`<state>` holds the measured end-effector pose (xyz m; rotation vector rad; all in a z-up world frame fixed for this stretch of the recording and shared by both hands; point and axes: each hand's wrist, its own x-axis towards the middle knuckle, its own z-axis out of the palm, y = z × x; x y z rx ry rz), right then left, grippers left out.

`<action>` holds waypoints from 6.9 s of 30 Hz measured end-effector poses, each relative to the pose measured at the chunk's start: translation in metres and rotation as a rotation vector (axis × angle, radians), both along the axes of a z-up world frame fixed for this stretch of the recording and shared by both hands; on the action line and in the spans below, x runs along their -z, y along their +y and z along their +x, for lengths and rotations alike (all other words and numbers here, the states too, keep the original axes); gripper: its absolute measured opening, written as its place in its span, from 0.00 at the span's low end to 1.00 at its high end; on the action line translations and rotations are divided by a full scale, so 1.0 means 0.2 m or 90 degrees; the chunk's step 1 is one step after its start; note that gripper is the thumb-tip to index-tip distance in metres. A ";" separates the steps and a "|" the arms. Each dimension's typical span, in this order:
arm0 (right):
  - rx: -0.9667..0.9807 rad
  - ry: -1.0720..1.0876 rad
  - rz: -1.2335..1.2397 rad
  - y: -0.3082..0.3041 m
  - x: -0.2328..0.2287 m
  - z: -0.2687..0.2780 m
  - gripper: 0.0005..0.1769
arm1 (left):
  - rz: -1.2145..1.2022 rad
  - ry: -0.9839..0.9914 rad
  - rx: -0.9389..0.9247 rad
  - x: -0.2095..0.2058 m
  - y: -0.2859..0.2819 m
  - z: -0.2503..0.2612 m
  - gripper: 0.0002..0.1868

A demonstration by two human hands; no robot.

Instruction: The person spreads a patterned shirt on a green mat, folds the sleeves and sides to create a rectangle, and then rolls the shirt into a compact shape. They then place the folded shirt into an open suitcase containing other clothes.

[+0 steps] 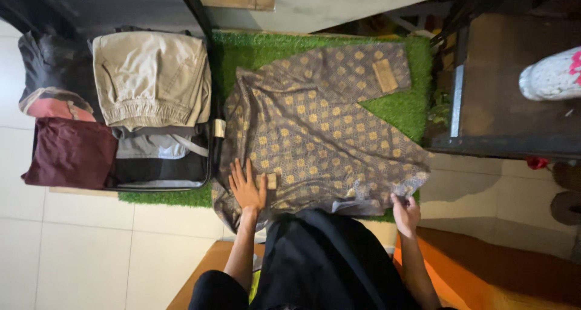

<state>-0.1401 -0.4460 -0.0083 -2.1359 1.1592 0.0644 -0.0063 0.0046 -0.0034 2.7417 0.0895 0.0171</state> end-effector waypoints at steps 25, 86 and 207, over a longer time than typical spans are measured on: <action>-0.045 0.129 -0.160 -0.01 -0.07 0.04 0.53 | 0.056 0.132 0.047 0.02 0.07 -0.04 0.39; -0.538 0.045 -0.062 1.13 -0.10 0.16 0.59 | -0.139 0.347 0.051 0.27 0.55 -0.41 0.34; -0.363 0.224 0.040 0.35 -0.54 1.51 0.57 | 0.008 0.125 -0.093 -0.08 -0.10 0.42 0.46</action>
